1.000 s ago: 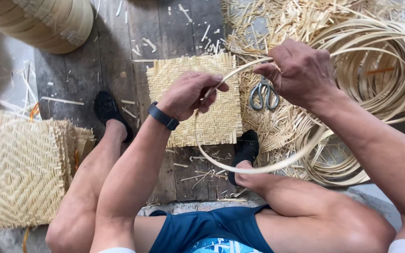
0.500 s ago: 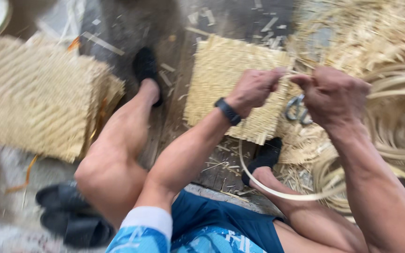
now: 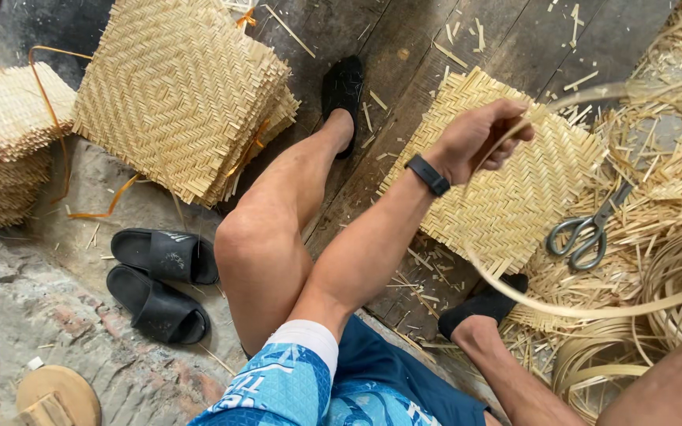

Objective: The person places a woven mat over a circular bamboo frame, secures it, and uses shears to trim the excess matting around the frame edge. The person repeats this process for multiple units, stacking the finished bases.

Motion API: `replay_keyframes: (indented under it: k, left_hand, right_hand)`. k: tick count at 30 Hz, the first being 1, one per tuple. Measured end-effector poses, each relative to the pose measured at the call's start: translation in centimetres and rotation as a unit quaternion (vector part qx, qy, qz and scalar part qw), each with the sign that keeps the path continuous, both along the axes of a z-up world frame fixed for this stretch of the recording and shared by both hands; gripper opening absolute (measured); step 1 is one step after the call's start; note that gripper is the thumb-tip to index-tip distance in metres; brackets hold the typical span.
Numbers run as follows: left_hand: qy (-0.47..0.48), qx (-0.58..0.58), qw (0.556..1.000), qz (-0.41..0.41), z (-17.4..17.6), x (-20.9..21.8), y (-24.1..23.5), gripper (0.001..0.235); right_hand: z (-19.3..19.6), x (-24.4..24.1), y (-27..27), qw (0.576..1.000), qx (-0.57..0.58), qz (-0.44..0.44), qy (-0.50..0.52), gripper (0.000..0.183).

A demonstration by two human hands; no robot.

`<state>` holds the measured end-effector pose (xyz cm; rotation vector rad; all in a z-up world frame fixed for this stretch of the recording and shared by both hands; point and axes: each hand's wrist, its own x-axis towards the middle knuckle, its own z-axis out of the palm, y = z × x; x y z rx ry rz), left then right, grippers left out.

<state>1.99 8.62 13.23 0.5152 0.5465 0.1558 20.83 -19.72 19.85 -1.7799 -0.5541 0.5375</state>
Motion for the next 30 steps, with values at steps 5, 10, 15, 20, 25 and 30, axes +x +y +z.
replay_keyframes:
  k: [5,10,15,20,25,30]
  left_hand:
    - [-0.031,0.059,0.998,-0.003,0.2,-0.8,1.0,0.038]
    - [-0.019,0.052,0.998,-0.002,-1.4,-2.8,1.4,0.038]
    - [-0.060,-0.035,0.995,0.069,-2.9,-3.7,2.7,0.038]
    - [-0.027,-0.066,0.996,0.058,-4.3,-4.3,3.2,0.041]
    - [0.023,-0.069,0.996,0.056,-5.0,-4.2,2.1,0.042]
    - [-0.002,-0.085,0.996,0.027,-5.3,-4.8,1.6,0.045]
  right_hand:
    - [-1.9,0.3,-1.5,0.981,0.058,-0.004,0.188,0.023]
    - [-2.3,-0.6,-2.2,0.977,0.036,-0.041,0.205,0.041]
    - [-3.6,-2.3,-1.2,0.944,0.123,-0.083,0.295,0.051]
    - [-5.7,-2.6,-0.4,0.920,0.181,-0.086,0.336,0.046]
    - [-5.6,-1.6,-0.6,0.916,0.132,-0.070,0.372,0.042]
    - [-5.6,-0.6,-1.4,0.904,0.180,-0.065,0.381,0.036]
